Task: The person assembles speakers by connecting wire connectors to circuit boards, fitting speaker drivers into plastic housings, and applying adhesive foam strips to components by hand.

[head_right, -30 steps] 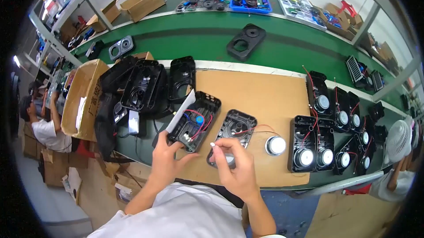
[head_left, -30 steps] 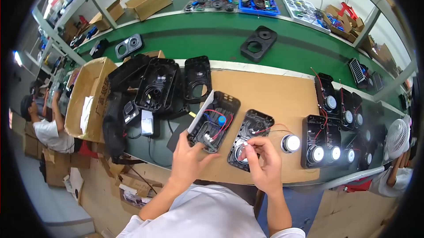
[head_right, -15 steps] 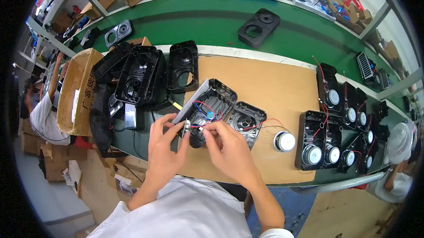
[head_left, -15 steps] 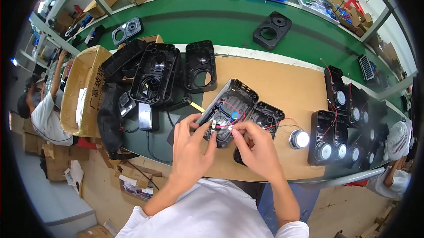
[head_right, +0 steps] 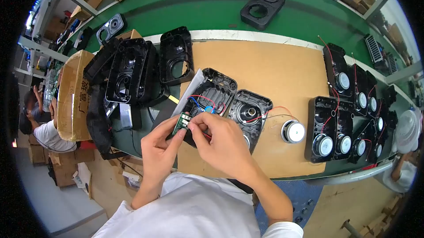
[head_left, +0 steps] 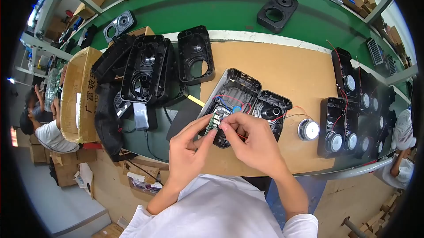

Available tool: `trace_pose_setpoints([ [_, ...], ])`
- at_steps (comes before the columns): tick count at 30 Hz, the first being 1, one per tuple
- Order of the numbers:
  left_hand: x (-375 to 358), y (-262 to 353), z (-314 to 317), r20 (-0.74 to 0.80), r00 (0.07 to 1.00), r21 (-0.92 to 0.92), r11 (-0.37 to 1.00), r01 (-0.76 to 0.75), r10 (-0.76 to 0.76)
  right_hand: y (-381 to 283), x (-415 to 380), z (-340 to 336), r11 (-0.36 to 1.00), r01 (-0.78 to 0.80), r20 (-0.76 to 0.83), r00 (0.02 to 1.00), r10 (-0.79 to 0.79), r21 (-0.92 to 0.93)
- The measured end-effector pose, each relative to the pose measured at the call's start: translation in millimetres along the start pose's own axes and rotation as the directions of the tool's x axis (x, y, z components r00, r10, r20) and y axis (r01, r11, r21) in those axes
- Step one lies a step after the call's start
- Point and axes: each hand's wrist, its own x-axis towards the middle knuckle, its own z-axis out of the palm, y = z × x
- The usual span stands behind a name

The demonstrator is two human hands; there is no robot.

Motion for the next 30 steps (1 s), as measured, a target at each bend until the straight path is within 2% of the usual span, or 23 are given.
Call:
trace_pose_setpoints([
  [7,-0.9,-2.5,0.8,0.021,1.0,-0.02,1.0,-0.017,0.017,-4.0,-1.2,-0.9,0.996,-0.087,-0.001,0.996,0.087,-0.027],
  [11,-2.4,-3.5,3.0,0.026,1.0,-0.053,0.999,-0.003,0.005,-4.4,-0.2,-6.5,0.983,-0.174,0.065,0.983,0.17,0.066],
  [12,-1.7,-3.1,3.0,0.035,0.999,-0.01,1.0,-0.019,0.019,-4.2,1.4,-8.0,0.975,-0.208,0.102,0.974,0.2,0.076],
  [14,-1.2,-4.2,2.9,0.044,0.998,0.03,0.999,-0.035,0.034,-5.0,3.7,-9.5,0.975,-0.21,0.108,0.974,0.201,0.074],
  [17,-1.2,-7.5,2.5,0.05,0.998,-0.018,0.999,-0.041,0.041,-7.9,3.5,-7.8,0.977,-0.208,0.093,0.975,0.203,0.038],
  [22,-2.6,-6.9,3.0,0.059,0.995,0.109,0.991,-0.081,0.074,-13.0,0.9,0.3,0.981,-0.187,0.035,0.981,0.189,-0.043],
  [25,-3.8,-15.5,3.9,0.029,0.994,0.101,0.989,-0.106,0.104,-3.6,-2.4,10.3,0.986,-0.121,-0.032,0.992,0.118,-0.118],
  [26,-3.2,-13.6,4.5,0.033,0.993,0.092,0.989,-0.119,0.116,-1.7,-4.5,11.8,0.978,-0.055,-0.082,0.996,0.039,-0.201],
  [27,-2.3,-10.7,4.5,0.061,0.995,0.158,0.983,-0.093,0.084,-2.6,-7.1,11.9,0.957,0.009,-0.124,0.991,-0.047,-0.29],
  [28,-2.9,-7.7,3.5,0.087,0.995,0.225,0.972,-0.067,0.049,-11.6,-14.3,10.8,0.916,-0.089,-0.101,0.993,0.053,-0.39],
  [29,-4.8,-4.0,-0.3,0.093,0.993,0.211,0.974,-0.084,0.065,-13.2,-23.3,12.1,0.911,-0.084,-0.112,0.993,0.042,-0.404],
  [30,-7.3,-0.2,-7.3,0.238,0.948,0.449,0.841,-0.3,0.212,-12.7,-34.2,14.2,0.809,0.0,-0.242,0.954,-0.175,-0.587],
])
